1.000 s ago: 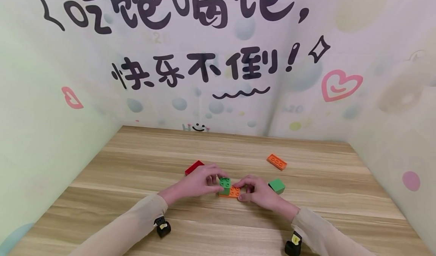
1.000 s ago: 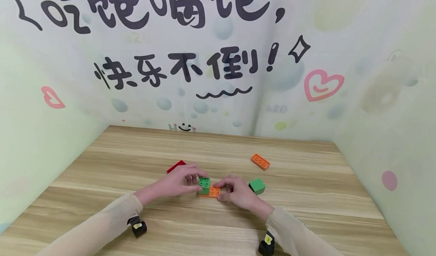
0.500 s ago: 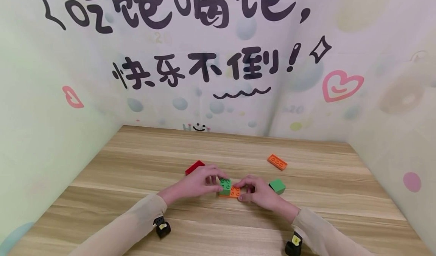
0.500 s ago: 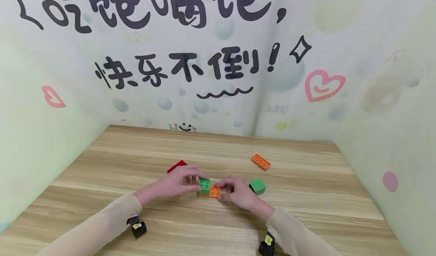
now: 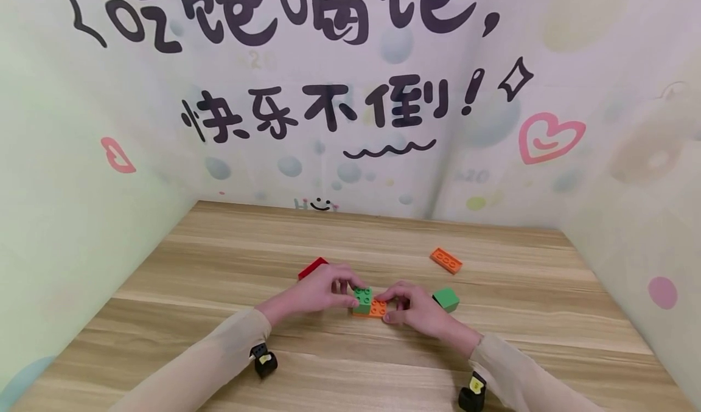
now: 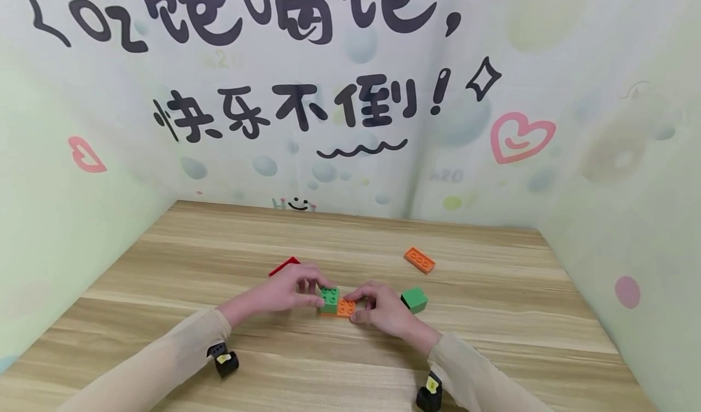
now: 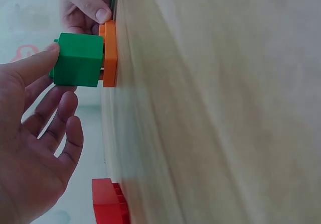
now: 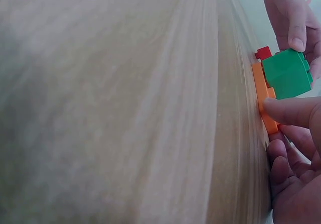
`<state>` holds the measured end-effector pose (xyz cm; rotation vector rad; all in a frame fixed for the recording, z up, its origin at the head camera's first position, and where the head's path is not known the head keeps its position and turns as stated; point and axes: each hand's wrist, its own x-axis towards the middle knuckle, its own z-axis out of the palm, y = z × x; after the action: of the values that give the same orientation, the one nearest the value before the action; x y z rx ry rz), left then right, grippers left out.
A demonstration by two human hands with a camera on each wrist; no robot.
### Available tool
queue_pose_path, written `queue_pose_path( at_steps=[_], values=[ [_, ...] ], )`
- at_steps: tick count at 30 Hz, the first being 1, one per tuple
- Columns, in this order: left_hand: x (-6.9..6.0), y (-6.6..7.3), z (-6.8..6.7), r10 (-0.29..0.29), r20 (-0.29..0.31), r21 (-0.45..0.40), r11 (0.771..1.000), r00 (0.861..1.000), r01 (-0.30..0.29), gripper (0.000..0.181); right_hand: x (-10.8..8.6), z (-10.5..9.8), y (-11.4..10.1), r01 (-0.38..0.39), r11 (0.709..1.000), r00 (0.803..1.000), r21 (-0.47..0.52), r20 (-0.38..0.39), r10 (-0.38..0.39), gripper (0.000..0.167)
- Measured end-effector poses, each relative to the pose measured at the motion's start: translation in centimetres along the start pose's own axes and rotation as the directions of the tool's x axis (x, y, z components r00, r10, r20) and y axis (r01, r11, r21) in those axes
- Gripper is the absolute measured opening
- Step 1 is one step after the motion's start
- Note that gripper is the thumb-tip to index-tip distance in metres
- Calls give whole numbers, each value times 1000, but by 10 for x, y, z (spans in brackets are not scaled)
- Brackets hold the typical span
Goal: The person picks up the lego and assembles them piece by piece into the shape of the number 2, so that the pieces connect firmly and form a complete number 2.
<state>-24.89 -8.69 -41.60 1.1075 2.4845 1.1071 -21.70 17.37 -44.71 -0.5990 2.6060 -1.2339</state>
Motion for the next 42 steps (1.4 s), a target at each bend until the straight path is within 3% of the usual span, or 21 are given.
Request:
queue_pose_path(
  at_steps=[9,24,28,37,42],
  values=[
    [4,-1,-4,-22,42,-27,999,999,23,27,1,1,2,13,1000,1000,7,5,-13,30],
    [3,-7,-1,-88,30,-90,992,996,90,26,1,-1,-1,15,1000,1000,11,9,-15,31],
    [4,-5,-4,-119,45,-91,988,992,122,25,1,-1,-1,16,1000,1000,12,6,-16,31],
    [8,7,-8,-113,81,-46,992,990,117,23,0,0,-2,14,1000,1000,21,15,-14,31],
    [9,7,-8,-125,84,-44,991,989,129,24,1,-1,-1,14,1000,1000,15,13,-14,31]
  ],
)
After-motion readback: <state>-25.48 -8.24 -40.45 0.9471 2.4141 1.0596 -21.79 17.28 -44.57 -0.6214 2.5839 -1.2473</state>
